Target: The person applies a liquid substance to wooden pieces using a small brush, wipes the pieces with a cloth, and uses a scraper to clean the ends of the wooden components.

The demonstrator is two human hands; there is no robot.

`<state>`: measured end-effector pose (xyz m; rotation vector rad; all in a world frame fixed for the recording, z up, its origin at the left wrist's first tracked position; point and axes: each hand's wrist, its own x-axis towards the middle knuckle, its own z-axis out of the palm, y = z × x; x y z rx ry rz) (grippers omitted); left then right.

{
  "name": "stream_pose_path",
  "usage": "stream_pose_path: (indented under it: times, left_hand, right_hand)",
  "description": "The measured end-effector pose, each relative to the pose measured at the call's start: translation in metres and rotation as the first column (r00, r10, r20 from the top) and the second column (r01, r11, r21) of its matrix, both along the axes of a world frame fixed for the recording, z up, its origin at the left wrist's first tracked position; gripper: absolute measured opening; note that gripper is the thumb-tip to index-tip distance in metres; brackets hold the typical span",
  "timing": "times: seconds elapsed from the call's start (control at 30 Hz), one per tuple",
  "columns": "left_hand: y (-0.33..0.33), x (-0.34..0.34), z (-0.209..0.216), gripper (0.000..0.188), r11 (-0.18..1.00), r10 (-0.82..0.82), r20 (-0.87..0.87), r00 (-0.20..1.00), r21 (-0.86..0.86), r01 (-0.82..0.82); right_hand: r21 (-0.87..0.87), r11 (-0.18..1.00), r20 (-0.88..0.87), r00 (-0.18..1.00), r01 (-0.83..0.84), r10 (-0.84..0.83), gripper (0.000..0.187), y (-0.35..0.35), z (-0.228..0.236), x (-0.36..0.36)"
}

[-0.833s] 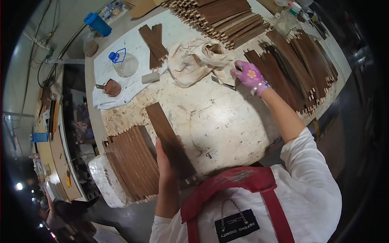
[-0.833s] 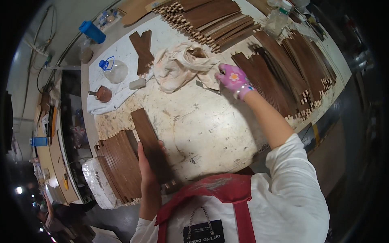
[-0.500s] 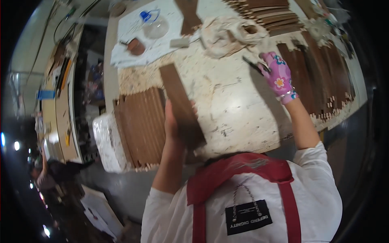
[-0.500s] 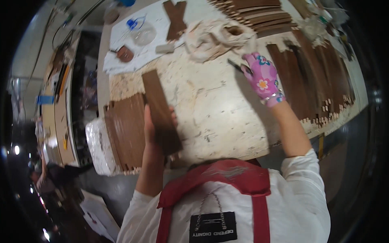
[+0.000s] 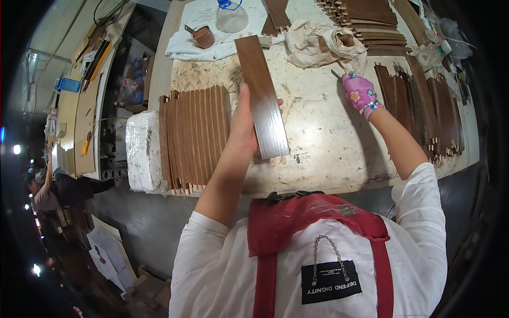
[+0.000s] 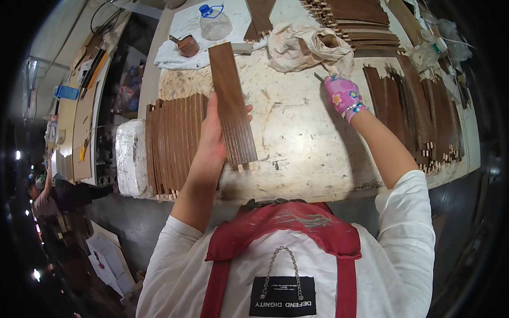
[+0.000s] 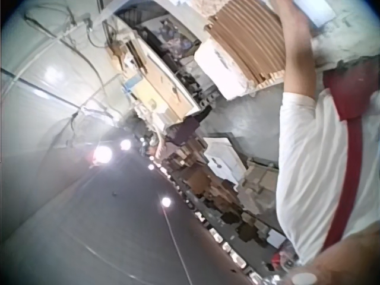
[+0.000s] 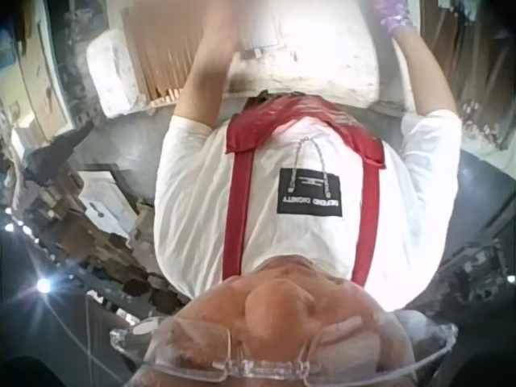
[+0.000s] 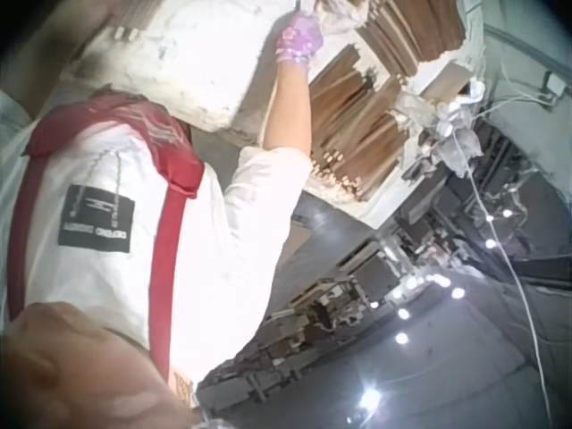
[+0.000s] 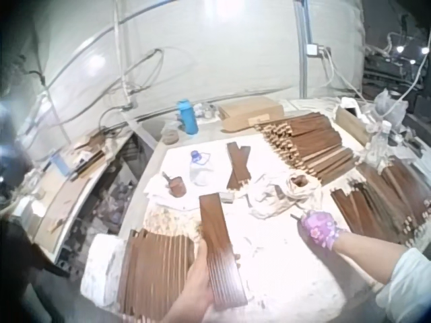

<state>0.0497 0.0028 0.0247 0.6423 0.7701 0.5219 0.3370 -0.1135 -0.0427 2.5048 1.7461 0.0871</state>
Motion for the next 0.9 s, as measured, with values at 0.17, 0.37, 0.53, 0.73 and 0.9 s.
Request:
stream_pose_path:
  times: [0.17,0.37,0.53,0.73,0.9]
  left_hand:
    - [-0.002,0.001,-0.029,0.047,0.986,0.153,0.285,0.946,0.021,-0.165]
    - [-0.011,0.001,-0.026,0.064,0.964,-0.033,0.167,0.985,-0.256,0.076]
    - [-0.024,0.025,-0.036,0.056,0.901,-0.004,0.522,0.853,-0.369,0.23]
    - [-0.039,0.042,-0.052,0.046,0.972,-0.196,0.191,0.962,-0.095,0.217]
    - [-0.043,0.036,-0.094,0.034,0.912,-0.129,-0.156,0.979,0.369,0.179]
  right_hand:
    - [0.237,0.958,-0.405,0.913,0.164,-0.056,0.015,-0.023,0.01,-0.018]
    - [0.175,0.841,-0.981,0.167,0.512,0.103,0.019,-0.079,0.016,-0.091]
    - [0.28,0.809,-0.96,0.125,0.518,0.252,0.031,-0.105,0.029,-0.126]
    - [0.142,0.88,-0.988,0.122,0.452,0.096,0.033,-0.123,0.037,-0.147]
    - [0.294,0.914,-0.887,0.437,0.28,0.152,0.019,-0.132,0.028,-0.141]
